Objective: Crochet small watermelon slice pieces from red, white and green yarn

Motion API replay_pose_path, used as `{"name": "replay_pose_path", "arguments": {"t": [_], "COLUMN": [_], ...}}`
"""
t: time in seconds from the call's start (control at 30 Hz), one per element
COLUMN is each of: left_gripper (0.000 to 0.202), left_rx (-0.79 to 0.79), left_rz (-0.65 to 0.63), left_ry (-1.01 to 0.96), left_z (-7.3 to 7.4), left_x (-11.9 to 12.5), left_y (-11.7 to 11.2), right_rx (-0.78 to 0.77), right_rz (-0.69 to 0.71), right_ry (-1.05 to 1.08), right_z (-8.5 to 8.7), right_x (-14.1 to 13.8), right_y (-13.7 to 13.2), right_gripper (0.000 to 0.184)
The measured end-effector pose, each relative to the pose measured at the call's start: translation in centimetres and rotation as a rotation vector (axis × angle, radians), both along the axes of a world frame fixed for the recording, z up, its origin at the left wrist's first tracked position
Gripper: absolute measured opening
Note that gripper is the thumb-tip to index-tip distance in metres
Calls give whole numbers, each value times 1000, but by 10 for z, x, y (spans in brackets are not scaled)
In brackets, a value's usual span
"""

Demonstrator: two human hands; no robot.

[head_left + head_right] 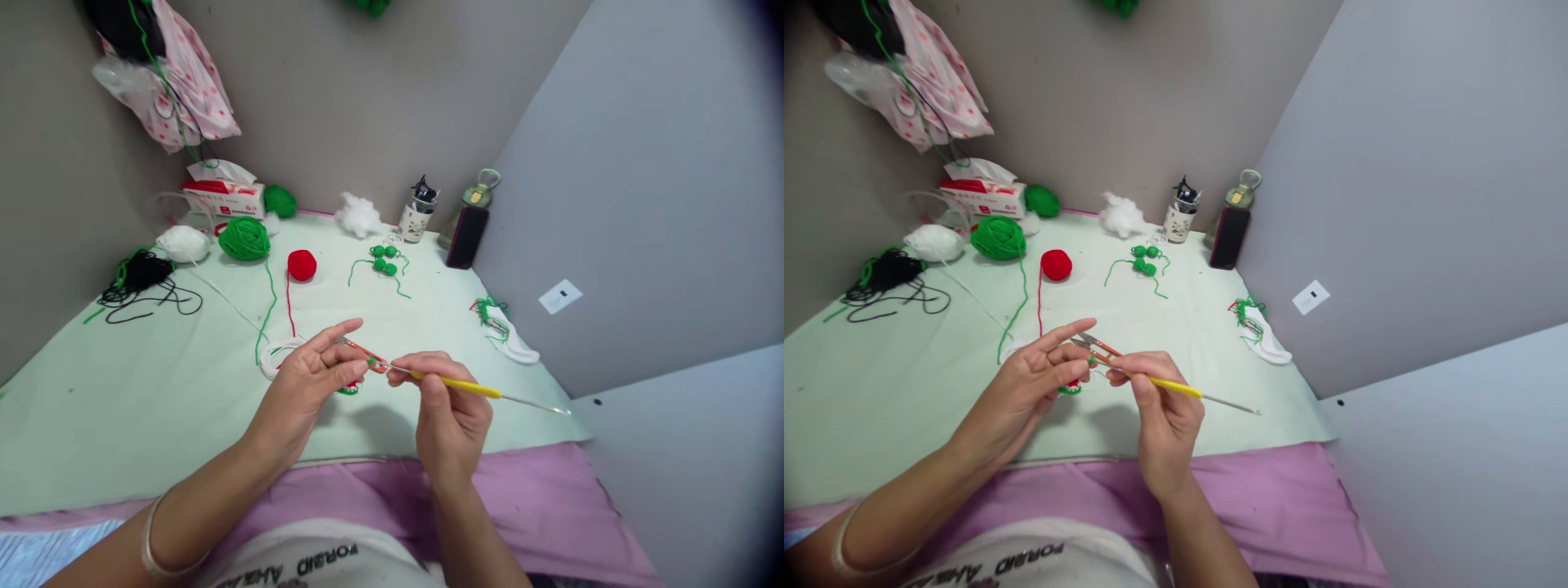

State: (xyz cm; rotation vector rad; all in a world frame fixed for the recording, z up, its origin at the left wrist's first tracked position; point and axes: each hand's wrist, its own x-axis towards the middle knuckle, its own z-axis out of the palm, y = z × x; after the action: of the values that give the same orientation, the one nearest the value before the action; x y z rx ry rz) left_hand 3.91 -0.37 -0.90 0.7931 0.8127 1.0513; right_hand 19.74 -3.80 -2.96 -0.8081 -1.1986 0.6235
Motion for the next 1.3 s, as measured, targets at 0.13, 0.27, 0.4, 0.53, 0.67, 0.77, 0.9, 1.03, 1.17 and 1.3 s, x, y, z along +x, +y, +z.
{"name": "replay_pose_path", "arguments": {"t": [0.13, 0.27, 0.4, 0.53, 0.67, 0.77, 0.9, 1.03, 1.17, 1.3], "left_gripper": [53, 46, 42, 40, 41, 37, 25, 26, 36, 36], "left_rx": [16, 39, 67, 75, 133, 171, 225, 256, 248, 306], "left_rz": [-28, -45, -50, -59, -91, -95, -105, -86, -37, 23], "left_ry": [20, 19, 26, 25, 45, 86, 179, 187, 207, 260], "left_z": [-1, -3, -9, -12, -10, -8, -6, -7, -11, -17], "left_x": [-2, -3, -1, 2, 2, 1, 0, 1, 1, -1], "left_y": [0, -1, -1, -1, -2, -4, -7, -8, -9, -10], "right_rx": [-93, -201, -194, -110, -51, -41, -63, -69, -47, -25], "right_rz": [43, 135, 150, 89, 18, -5, 17, 41, -8, -43], "right_ry": [128, 261, 213, 97, -30, -58, 17, 60, 3, -55], "right_z": [4, 7, 2, -5, -7, -7, -6, -7, -7, -7], "right_x": [5, 4, -3, -10, -12, -11, -11, -12, -12, -11], "right_y": [0, 3, 4, 2, 1, 2, 4, 4, 3, 2], "right_gripper": [17, 16, 15, 16, 19, 19, 19, 19, 20, 20]}}
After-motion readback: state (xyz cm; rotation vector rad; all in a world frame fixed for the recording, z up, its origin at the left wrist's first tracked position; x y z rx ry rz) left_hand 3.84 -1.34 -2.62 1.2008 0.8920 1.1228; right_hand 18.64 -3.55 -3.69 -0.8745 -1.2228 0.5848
